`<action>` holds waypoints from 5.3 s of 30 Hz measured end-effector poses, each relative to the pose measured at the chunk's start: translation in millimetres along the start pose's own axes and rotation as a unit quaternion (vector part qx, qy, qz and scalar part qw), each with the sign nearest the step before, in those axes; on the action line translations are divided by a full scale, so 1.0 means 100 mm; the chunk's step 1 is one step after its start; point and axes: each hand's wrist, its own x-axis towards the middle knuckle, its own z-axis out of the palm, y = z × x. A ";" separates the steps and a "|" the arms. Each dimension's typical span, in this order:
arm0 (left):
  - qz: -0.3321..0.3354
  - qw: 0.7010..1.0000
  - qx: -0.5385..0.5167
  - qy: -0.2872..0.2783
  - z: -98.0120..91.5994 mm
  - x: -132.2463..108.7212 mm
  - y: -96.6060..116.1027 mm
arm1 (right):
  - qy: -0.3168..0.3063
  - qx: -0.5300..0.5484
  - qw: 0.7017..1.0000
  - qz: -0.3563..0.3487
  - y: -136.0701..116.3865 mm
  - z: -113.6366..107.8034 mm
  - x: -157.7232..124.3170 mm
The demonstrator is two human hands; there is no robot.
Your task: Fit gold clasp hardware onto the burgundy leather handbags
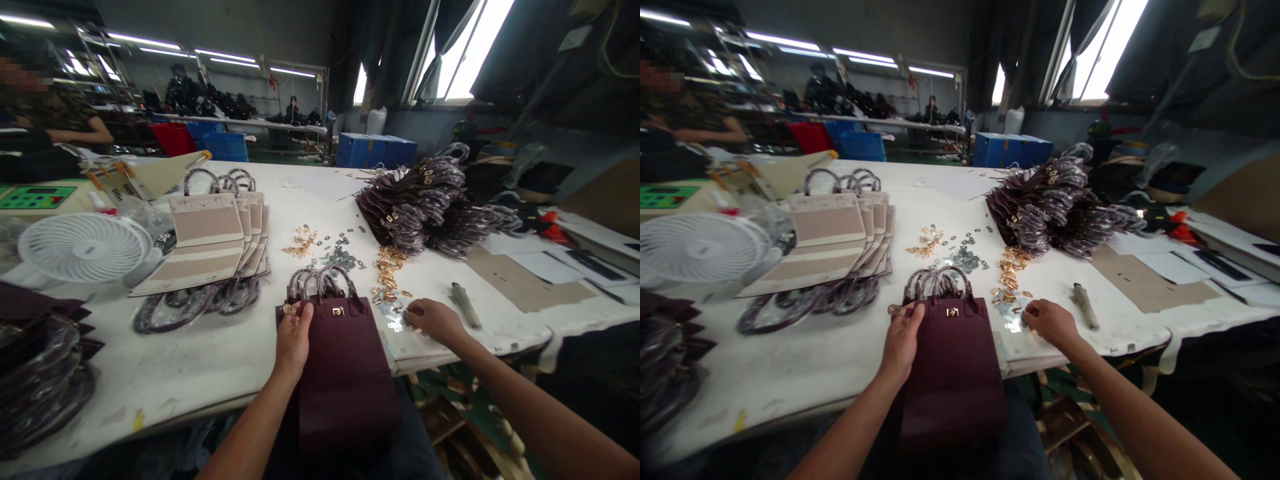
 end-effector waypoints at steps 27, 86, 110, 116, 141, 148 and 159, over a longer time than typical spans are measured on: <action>-0.015 0.994 -0.058 0.095 -0.08 -0.10 -0.02 | -0.032 0.527 0.847 -0.069 -2.12 0.40 -0.51; -0.029 0.986 0.036 0.159 0.03 -0.10 -0.05 | 0.048 0.312 0.928 -0.196 -2.31 0.54 -0.47; 0.105 0.980 0.116 0.123 0.00 -0.21 0.03 | 0.048 0.324 0.936 -0.126 -2.31 0.54 -0.48; 0.075 0.988 0.084 0.106 -0.01 -0.17 0.01 | 0.071 0.359 0.918 -0.153 -2.31 0.58 -0.43; 0.218 0.878 0.422 0.060 -0.15 -0.12 0.43 | 0.146 0.080 0.986 0.020 -0.14 0.21 0.00; 0.329 0.814 0.473 -0.073 0.17 -0.07 0.75 | 0.163 0.352 0.922 -0.023 -0.47 0.07 -0.29; 0.322 0.641 0.580 -0.386 0.82 0.60 0.77 | 0.083 0.497 0.855 -0.121 -1.43 0.52 -0.69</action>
